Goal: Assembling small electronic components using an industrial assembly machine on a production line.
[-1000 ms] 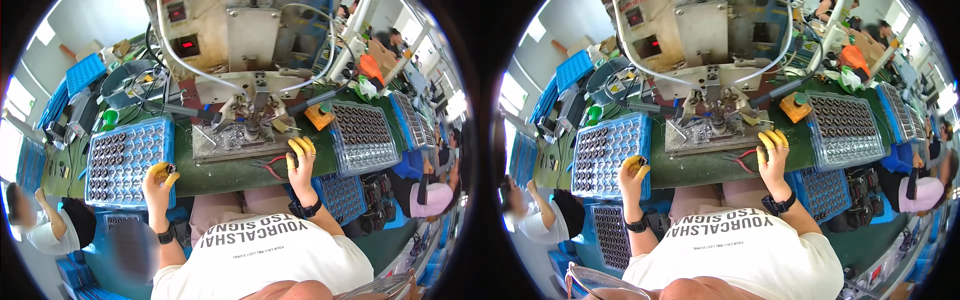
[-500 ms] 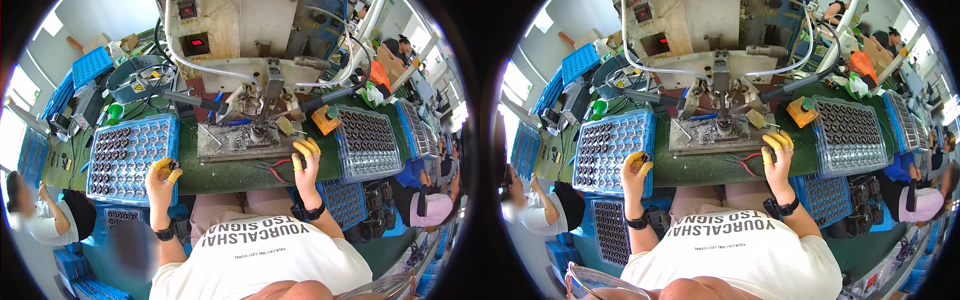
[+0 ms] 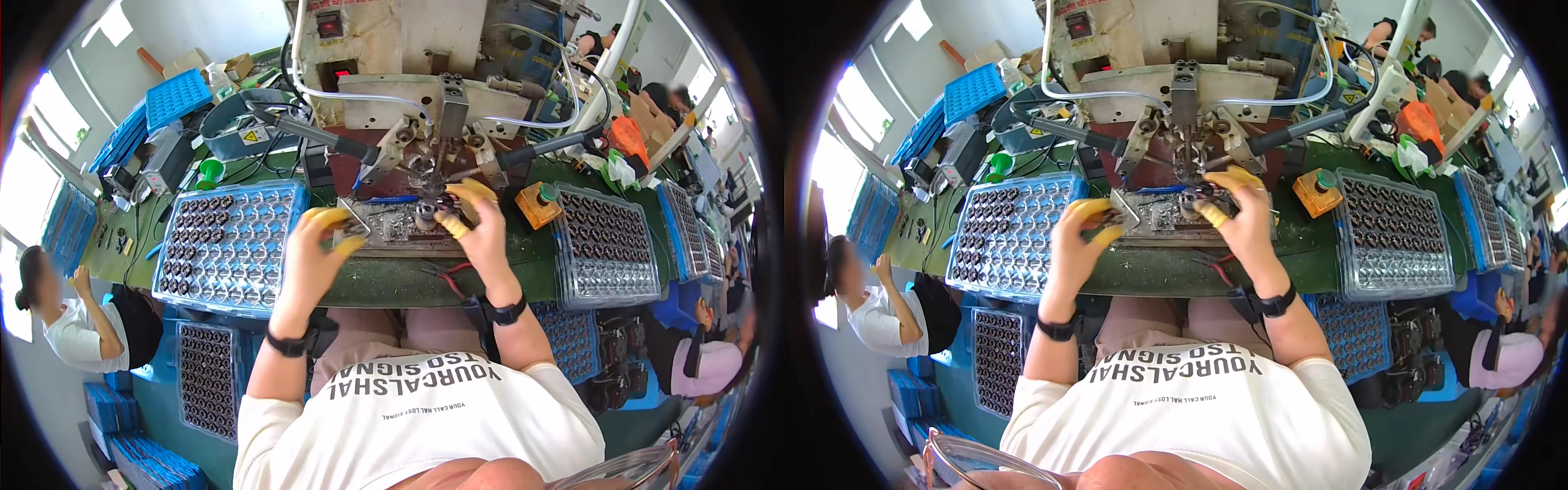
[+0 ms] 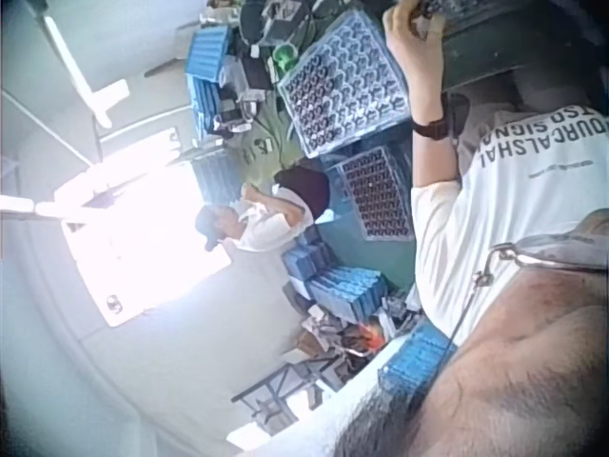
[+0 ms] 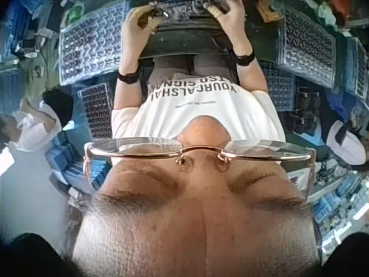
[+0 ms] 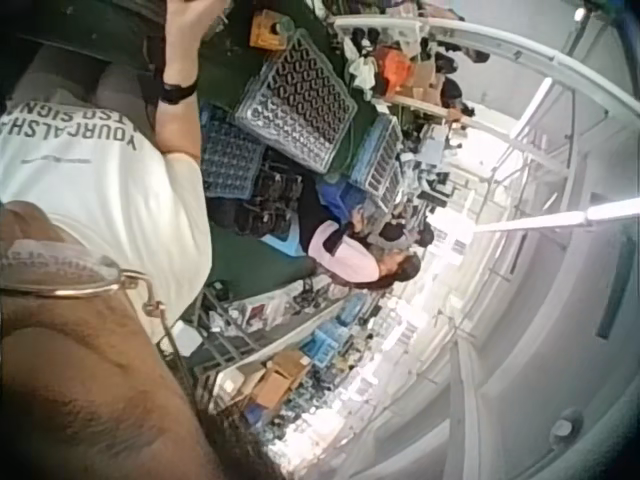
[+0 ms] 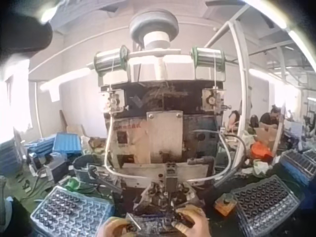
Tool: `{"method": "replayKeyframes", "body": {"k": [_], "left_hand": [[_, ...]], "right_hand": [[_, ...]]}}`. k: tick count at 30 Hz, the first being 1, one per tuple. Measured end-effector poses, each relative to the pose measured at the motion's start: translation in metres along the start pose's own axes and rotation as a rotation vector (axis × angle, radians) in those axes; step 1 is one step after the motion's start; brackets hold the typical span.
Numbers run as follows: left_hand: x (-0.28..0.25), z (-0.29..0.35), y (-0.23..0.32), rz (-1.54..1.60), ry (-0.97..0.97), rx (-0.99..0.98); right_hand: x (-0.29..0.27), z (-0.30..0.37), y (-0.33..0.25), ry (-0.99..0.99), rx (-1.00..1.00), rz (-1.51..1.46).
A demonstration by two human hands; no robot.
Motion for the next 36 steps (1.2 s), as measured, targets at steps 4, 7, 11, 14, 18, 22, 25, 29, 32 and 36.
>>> {"method": "replayKeyframes", "body": {"k": [4, 7, 11, 14, 18, 22, 25, 29, 32, 36], "left_hand": [[0.058, -0.014, 0.018, 0.123, -0.078, 0.069], [0.088, -0.016, 0.013, 0.097, -0.073, 0.122], [0.097, -0.02, 0.007, 0.068, -0.135, 0.116], [0.099, -0.028, 0.013, 0.084, -0.216, 0.082], [0.102, -0.033, 0.018, 0.063, -0.339, 0.017], [0.107, -0.03, 0.012, 0.111, -0.344, -0.017], [0.104, -0.033, 0.015, 0.059, -0.368, -0.02], [0.105, -0.03, 0.021, -0.142, -0.348, 0.064], [0.104, -0.03, 0.013, 0.042, -0.363, 0.052], [0.105, -0.029, 0.01, 0.182, -0.423, -0.064]], "right_hand": [[-0.031, 0.012, 0.009, 0.099, 0.119, -0.022], [-0.06, 0.03, 0.014, 0.11, 0.176, 0.042], [-0.088, 0.048, 0.025, 0.125, 0.234, 0.116], [-0.092, 0.053, 0.032, 0.127, 0.28, 0.123], [-0.085, 0.043, 0.033, 0.116, 0.173, 0.182], [-0.086, 0.028, 0.033, 0.158, 0.067, 0.283], [-0.093, 0.027, 0.032, 0.163, 0.073, 0.313], [-0.104, 0.037, 0.038, 0.148, 0.108, 0.344], [-0.113, 0.04, 0.043, 0.156, 0.141, 0.363], [-0.113, 0.038, 0.042, 0.138, 0.118, 0.398]]}}
Point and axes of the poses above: each hand's wrist, its own z-axis away from the middle knuckle, its own x-axis out of the palm, y = z × x, the point moved 6 cm from there along -z, towards the middle knuckle, and after that the axes turned 13 degrees about y, right-handed, at the moved point
